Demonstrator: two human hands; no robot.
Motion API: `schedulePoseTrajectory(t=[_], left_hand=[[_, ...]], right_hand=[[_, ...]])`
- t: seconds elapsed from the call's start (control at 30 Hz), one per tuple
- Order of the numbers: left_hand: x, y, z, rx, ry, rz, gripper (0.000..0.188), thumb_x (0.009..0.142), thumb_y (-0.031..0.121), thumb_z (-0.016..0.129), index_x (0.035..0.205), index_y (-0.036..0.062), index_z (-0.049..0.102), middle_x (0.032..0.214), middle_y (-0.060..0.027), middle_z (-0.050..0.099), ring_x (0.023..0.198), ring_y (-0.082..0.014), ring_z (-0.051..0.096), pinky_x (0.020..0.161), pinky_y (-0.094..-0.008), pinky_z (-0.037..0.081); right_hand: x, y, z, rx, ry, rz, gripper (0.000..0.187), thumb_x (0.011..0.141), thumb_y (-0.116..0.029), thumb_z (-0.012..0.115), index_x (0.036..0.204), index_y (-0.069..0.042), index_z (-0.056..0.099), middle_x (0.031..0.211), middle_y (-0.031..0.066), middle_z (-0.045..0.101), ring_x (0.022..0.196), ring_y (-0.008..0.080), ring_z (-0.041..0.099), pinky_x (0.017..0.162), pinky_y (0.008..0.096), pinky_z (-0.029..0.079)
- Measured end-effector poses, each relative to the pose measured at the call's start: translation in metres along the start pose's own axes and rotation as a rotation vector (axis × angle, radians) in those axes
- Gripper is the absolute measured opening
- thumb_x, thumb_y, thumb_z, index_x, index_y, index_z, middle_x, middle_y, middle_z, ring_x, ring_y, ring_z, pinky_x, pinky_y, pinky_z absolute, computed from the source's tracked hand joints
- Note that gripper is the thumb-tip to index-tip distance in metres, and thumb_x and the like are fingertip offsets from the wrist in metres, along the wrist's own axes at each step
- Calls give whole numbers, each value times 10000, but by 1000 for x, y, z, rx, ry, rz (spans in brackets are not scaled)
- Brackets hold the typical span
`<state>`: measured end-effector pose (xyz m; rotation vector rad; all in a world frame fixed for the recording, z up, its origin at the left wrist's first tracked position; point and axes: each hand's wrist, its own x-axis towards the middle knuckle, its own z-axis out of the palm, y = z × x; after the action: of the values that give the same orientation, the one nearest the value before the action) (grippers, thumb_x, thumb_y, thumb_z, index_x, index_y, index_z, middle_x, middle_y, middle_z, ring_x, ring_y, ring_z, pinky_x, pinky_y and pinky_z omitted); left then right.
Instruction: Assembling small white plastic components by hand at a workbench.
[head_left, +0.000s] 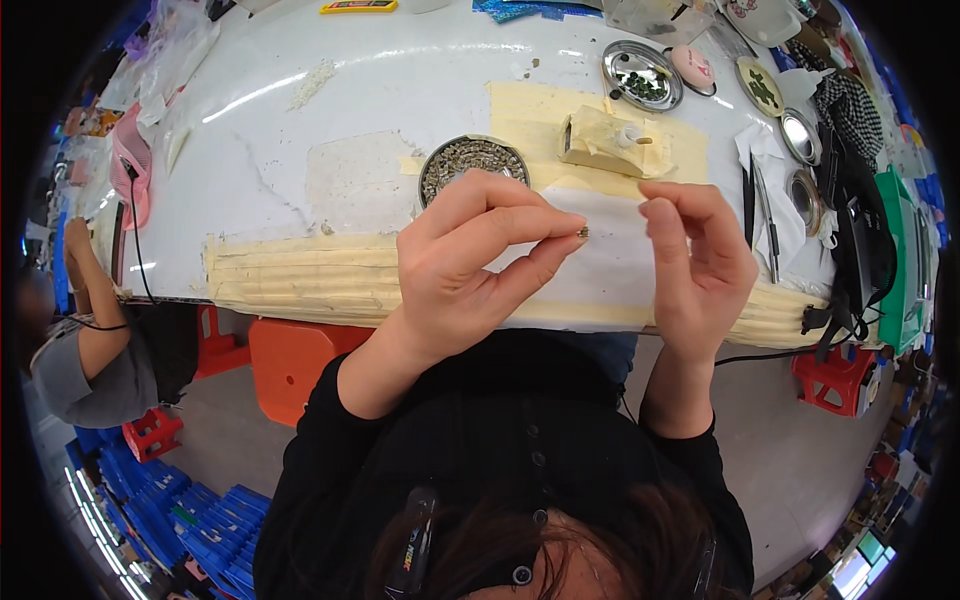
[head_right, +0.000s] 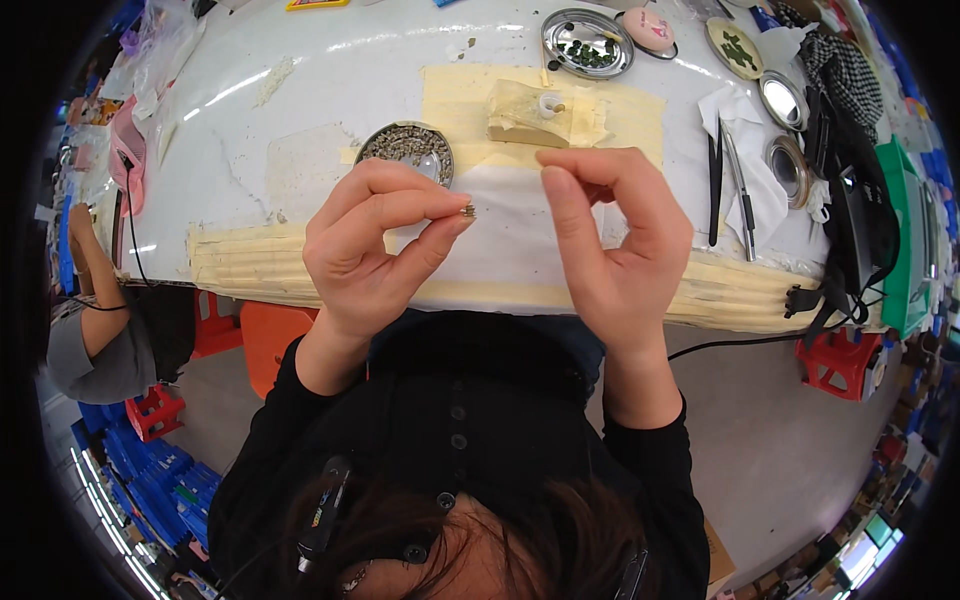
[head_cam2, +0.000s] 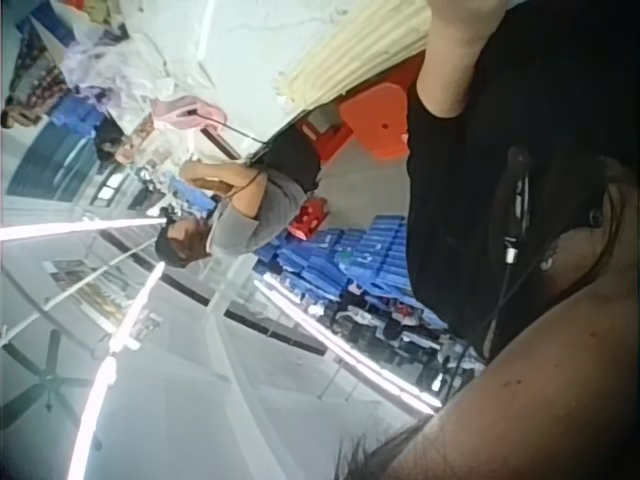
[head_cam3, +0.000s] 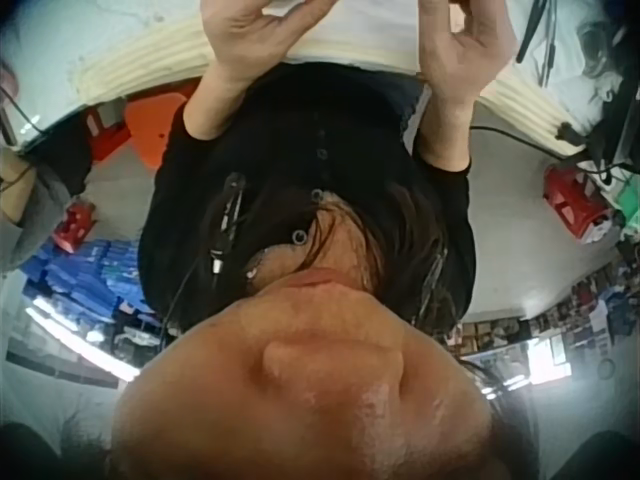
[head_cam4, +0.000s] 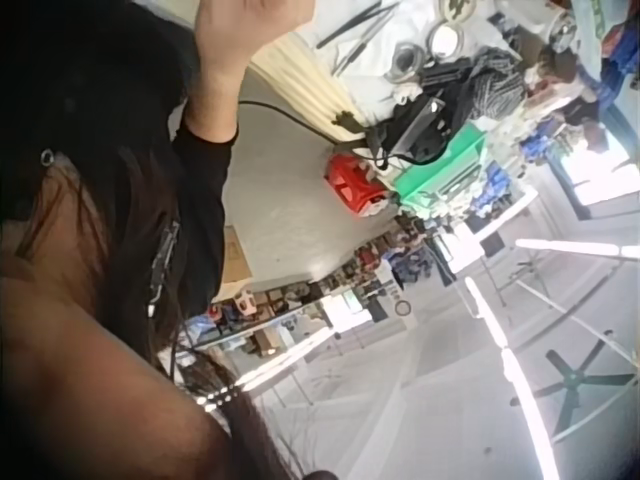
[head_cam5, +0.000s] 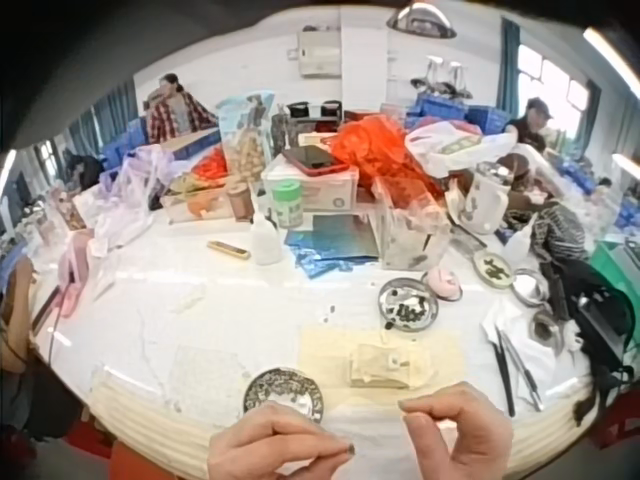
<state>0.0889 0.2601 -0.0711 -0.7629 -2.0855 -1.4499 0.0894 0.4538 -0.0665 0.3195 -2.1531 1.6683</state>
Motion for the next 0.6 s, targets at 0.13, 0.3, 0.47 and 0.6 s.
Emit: schedulePoseTrajectory(t=[0.13,0.3,0.47,0.6], left_hand=[[-3,-1,2,0,42,-51,205,734,-94,758,920,-20,716,853,-91,655,746,-146,624,641,-241,497],[-3,-1,3,12,61,-79,200,739,-104,751,920,-32,710,854,-94,657,734,-141,625,639,-238,501],[-3,-3,3,11,57,-59,200,740,-102,751,923,-33,709,861,-97,661,733,-144,626,636,-237,498],[-3,-3,2,13,63,-47,200,741,-103,751,924,-34,708,865,-100,662,735,-147,627,636,-236,498]], right_hand=[[20,1,-5,-437,139,-264,127,806,-40,745,930,-44,717,770,48,612,671,156,554,626,254,441],[34,7,-3,-609,58,-349,124,779,-69,764,895,-69,719,753,36,581,683,186,548,600,300,426],[38,12,0,-628,44,-374,104,780,-83,764,871,-76,714,751,31,584,680,193,536,603,311,427],[37,7,0,-602,142,-410,90,780,-49,763,850,-49,706,768,42,599,683,173,562,614,282,441]])
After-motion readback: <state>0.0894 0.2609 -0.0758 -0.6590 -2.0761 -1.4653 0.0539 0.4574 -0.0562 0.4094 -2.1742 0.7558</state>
